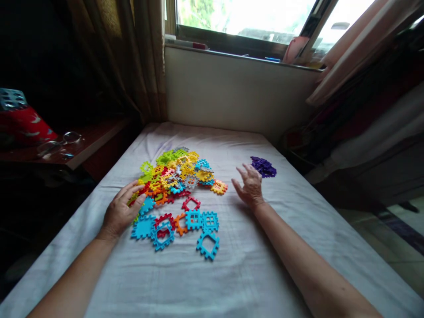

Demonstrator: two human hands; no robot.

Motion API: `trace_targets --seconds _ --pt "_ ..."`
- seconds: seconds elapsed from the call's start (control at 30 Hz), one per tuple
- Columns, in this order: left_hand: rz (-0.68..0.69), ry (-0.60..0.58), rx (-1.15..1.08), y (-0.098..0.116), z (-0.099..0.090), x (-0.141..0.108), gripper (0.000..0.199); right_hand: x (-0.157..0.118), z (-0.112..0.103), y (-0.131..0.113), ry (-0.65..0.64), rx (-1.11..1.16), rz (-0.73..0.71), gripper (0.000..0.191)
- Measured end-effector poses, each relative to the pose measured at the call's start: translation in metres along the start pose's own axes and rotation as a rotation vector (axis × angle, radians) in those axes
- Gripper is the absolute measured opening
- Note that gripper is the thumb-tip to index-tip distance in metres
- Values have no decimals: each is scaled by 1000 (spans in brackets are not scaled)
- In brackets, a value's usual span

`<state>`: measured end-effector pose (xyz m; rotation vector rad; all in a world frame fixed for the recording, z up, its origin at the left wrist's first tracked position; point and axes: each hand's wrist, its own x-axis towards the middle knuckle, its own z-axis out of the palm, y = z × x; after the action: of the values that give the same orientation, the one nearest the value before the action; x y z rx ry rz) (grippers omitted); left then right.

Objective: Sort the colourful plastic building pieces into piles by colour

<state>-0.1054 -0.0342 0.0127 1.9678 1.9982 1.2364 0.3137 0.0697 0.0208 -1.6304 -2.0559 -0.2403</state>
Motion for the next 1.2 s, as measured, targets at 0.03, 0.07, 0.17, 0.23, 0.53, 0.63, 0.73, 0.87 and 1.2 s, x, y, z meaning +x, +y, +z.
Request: trace_targets --seconds 0.03,0.07,0.17,0.23,0.53,0.63,0.73,0.87,1.2 --pt "21 3 35 1 0 0 46 -13 -6 -16 -54 75 -110 51" --pt "41 7 67 3 0 0 46 -27 -12 -31 -125 158 -230 50" --pt "92 24 115 6 -3 0 47 -69 -32 -74 -338 319 -486 66" --pt "98 31 121 7 -4 -1 48 -90 -42 -95 -439 325 -542 82" --pt "-53 -71 172 37 37 -31 74 -78 -20 -129 -305 249 -222 53" --pt "62 -76 103 61 44 -39 70 -70 -11 -120 -144 320 -62 39" --pt "228 -212 141 79 40 -47 72 -73 -12 -100 -34 397 69 31" --pt "441 -441 231 91 33 -62 75 -78 -24 -78 -68 438 119 26" --pt "388 -258 251 90 39 -62 66 -84 -53 -118 -317 148 -98 35"
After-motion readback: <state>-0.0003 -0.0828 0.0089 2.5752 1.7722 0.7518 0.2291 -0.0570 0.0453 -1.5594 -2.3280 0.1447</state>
